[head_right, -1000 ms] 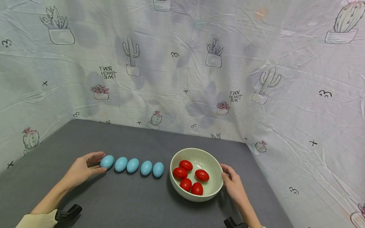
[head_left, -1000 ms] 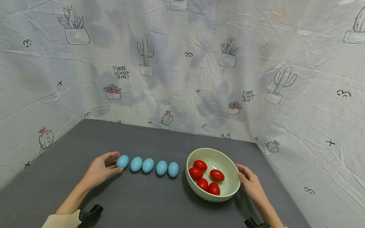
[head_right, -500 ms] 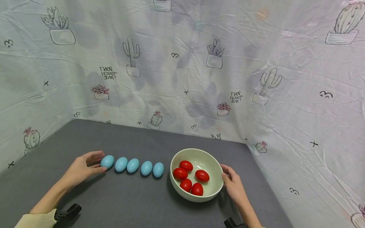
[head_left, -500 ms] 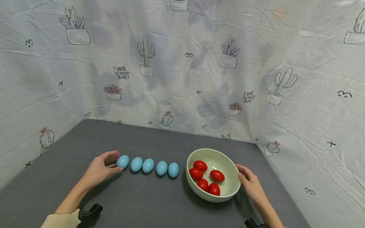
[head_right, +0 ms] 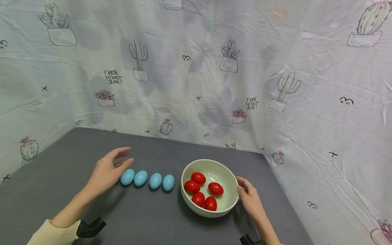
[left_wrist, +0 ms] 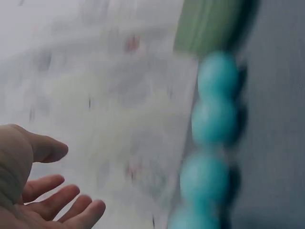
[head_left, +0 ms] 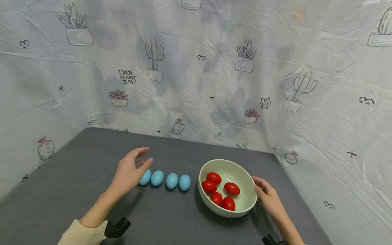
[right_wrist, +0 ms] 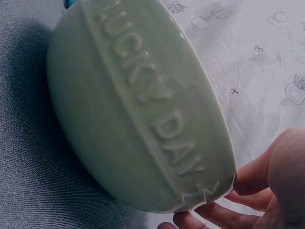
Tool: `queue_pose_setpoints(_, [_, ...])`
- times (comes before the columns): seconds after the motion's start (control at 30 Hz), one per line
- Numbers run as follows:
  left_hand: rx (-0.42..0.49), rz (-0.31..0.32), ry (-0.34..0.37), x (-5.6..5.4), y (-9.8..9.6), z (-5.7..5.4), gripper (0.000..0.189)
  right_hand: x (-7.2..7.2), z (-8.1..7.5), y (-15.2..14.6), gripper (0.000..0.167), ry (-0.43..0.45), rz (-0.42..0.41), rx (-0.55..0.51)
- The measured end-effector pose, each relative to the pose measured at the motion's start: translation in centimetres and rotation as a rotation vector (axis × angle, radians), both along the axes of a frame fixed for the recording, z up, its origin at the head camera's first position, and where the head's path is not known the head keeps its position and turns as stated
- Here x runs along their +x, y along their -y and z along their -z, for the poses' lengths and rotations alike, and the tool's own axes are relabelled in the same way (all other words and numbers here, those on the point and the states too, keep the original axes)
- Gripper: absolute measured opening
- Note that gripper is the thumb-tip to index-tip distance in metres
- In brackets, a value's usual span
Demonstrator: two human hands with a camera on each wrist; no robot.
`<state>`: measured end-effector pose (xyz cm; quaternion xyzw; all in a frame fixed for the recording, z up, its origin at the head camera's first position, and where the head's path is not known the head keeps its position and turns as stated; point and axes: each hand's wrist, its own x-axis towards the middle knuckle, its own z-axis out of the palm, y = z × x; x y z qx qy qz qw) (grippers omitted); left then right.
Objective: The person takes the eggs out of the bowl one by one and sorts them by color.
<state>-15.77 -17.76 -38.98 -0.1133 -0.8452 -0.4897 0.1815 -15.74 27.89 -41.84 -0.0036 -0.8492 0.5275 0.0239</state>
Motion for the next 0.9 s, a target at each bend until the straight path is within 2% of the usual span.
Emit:
queue_pose_setpoints(0.1, [0.085, 0.150, 0.056, -0.2, -3.4, -1.1, 0.045, -0.1, -0.1, -0.1, 0.038, -0.004, -0.002, 0.008])
queue_pose_setpoints(0.17, [0.164, 0.291, 0.115, -0.5, -5.7, -1.5, 0.045, -0.1, -0.2, -0.1, 0.038, -0.007, -0.007, 0.009])
queue_pose_setpoints(0.23, [0.246, 0.430, 0.184, -1.1, -7.8, -1.8, 0.044, -0.1, -0.3, -0.2, 0.038, -0.011, -0.013, 0.000])
queue_pose_setpoints(0.33, [0.351, 0.586, 0.303, -2.2, -10.8, -1.7, 0.043, -0.1, -0.3, -0.3, 0.038, -0.014, -0.015, -0.013])
queue_pose_setpoints(0.5, [0.390, 0.679, 0.431, -3.3, -15.2, -1.3, 0.039, -0.2, -0.2, -0.5, 0.038, -0.015, -0.019, -0.027])
queue_pose_setpoints(0.63, [0.411, 0.722, 0.483, -3.9, -18.2, -1.0, 0.038, -0.1, -0.3, -0.7, 0.038, -0.015, -0.021, -0.033])
queue_pose_setpoints(0.77, [0.380, 0.736, 0.475, -4.4, -20.5, -0.5, 0.038, -0.1, -0.5, -0.8, 0.038, -0.016, -0.021, -0.036])
queue_pose_setpoints(0.9, [0.318, 0.710, 0.447, -4.7, -22.1, 0.0, 0.039, -0.1, -0.6, -0.9, 0.037, -0.014, -0.020, -0.030])
